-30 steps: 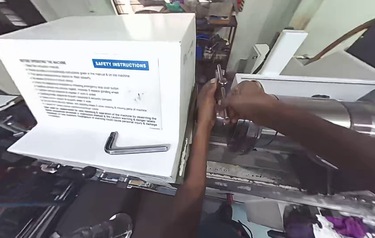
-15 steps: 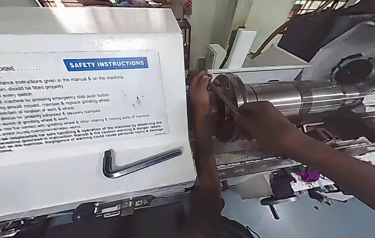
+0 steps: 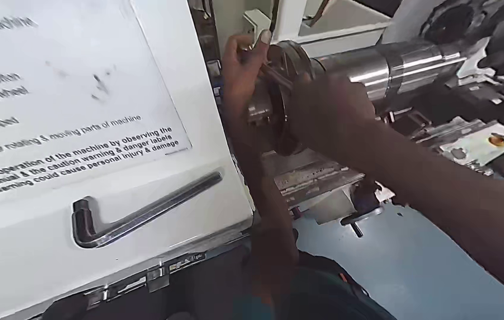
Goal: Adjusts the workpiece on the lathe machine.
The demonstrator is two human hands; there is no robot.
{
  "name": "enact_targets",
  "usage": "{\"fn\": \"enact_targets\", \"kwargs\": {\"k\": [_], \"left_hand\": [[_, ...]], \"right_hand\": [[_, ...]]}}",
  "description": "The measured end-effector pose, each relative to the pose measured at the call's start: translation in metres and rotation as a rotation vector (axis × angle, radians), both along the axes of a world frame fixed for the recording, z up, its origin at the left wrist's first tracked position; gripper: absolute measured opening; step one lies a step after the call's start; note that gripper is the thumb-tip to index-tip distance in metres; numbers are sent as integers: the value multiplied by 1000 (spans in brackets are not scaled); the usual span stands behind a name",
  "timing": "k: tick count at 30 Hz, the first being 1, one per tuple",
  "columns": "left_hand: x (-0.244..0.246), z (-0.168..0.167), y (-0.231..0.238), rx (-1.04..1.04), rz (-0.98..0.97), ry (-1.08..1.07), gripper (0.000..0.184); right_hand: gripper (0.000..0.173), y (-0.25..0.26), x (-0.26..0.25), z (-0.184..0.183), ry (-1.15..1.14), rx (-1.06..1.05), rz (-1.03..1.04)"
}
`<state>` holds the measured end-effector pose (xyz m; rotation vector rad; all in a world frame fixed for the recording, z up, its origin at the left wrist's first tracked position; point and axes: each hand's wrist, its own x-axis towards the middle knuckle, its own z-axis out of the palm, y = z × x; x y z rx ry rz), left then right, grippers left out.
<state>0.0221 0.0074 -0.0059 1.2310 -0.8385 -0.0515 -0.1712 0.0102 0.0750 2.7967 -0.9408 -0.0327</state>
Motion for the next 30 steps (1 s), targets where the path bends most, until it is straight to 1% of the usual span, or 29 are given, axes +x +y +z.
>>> {"fn": "enact_targets", "kwargs": {"k": [2, 4, 5, 6, 8, 9, 11, 15, 19, 22, 27, 29, 30], "left_hand": [[3, -2, 5, 55, -33, -68, 52], [-1, -3, 8, 43, -49, -56, 54], [-5, -1, 9, 30, -46, -50, 52], [-8, -2, 9, 8, -51, -45, 46], [-13, -2, 8, -33, -50, -25, 27], [-15, -1, 7, -52, -54, -8, 20], [-18, -2, 8, -39, -42, 29, 17], [-19, -2, 7, -10, -7, 81, 16], [-22, 0, 5, -6, -3, 101, 18], [-12, 0, 2, -41, -12, 47, 18], [-9, -3, -2, -51, 61, 50, 28], [-4, -6, -7, -56, 72, 9, 37], [-4, -4, -12, -82, 60, -3, 40]], "right_hand": [[28, 2, 0, -2, -28, -8, -7], [34, 1, -1, -3, -81, -21, 8], [39, 0, 0, -4, -104, -38, 17], [41, -1, 0, -6, -111, -53, 22], [35, -2, 3, -8, -111, -81, 9], [32, -3, 5, -9, -107, -81, -10], [28, -5, 9, -11, -96, -71, -43], [30, -7, 10, -13, -95, -43, -61], [29, -9, 9, -15, -150, 38, -90], [29, -7, 14, -11, -183, 18, -124], [24, -9, 14, -8, -119, 15, -120], [24, -17, 12, -9, -119, -48, -98], [23, -18, 7, -6, -112, -125, -80]]}}
